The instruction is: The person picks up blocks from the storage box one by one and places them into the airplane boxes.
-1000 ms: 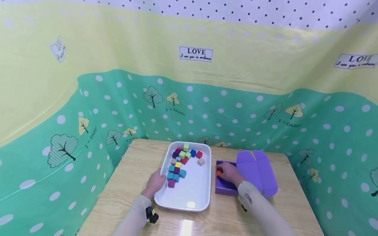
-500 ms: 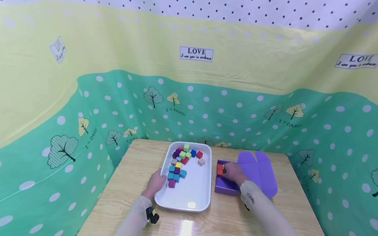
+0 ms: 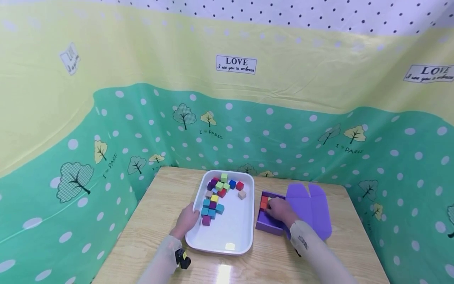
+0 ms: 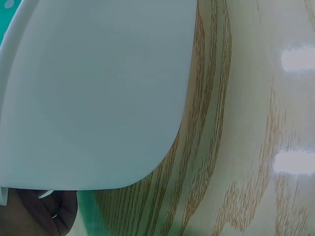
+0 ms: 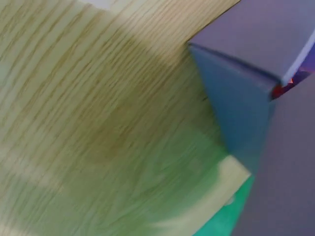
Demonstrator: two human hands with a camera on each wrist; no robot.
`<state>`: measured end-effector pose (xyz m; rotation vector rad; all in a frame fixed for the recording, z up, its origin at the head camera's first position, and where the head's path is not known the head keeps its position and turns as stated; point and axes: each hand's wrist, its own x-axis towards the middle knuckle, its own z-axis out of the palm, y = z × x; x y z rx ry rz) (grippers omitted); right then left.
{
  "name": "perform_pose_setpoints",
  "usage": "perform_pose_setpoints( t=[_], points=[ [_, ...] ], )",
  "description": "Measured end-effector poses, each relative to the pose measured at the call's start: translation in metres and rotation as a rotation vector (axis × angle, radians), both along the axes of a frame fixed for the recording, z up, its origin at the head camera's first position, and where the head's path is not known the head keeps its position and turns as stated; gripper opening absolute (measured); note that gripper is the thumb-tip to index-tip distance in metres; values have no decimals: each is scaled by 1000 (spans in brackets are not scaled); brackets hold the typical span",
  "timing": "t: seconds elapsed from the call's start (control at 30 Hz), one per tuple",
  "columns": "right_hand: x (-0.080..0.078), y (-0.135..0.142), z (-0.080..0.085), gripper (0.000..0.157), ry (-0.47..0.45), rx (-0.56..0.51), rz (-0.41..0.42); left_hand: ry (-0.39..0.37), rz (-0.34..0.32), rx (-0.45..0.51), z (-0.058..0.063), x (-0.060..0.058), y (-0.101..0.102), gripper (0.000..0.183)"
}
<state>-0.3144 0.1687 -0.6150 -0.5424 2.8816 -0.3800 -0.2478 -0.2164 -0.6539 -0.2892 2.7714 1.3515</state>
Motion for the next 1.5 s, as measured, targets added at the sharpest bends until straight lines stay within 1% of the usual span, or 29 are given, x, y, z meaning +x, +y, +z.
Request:
perform_pose_setpoints(
  t=[0.17, 0.23, 0.33, 0.5, 0.63, 0.87, 1.03, 1.1, 1.2, 1.23, 1.3, 1.33, 1.43, 1.5],
  points=[
    [13, -17, 10, 28, 39, -1, 6, -17, 5, 9, 0, 2, 0, 42],
    [18, -24, 10, 28, 64, -7, 0, -10, 2, 3, 0, 2, 0, 43],
    [24, -31, 9, 30, 74, -35, -41, 3, -1, 0, -1, 1, 0, 43],
    [36, -37, 4, 38, 45, -104, -134, 16, -2, -7, -2, 0, 1, 42],
    [48, -37, 1, 37, 58, -149, -168, 16, -10, -10, -2, 0, 2, 42],
    [67, -33, -2, 35, 110, -213, -170, 2, -4, 4, 2, 0, 1, 45],
    [83, -29, -1, 37, 127, -206, -136, -30, -5, 10, 4, 0, 1, 45],
    [88, -29, 3, 39, 137, -191, -118, -42, 1, 22, 4, 1, 1, 45],
    [92, -30, 12, 41, 148, -153, -105, -52, 1, 41, 3, 3, 2, 46],
    [90, -33, 16, 41, 169, -145, -93, -56, 0, 43, 4, 3, 1, 46],
    [86, -41, 27, 38, 174, -141, -76, -55, -1, 41, 4, 3, -1, 46],
    [83, -47, 34, 35, 161, -148, -67, -53, -2, 34, 3, 3, -2, 46],
    [74, -70, 51, 19, 119, -186, -27, -42, -2, 22, 1, 2, -1, 45],
    [69, -90, 60, 8, 44, -199, -15, -37, 1, 28, 1, 2, 0, 45]
  ],
)
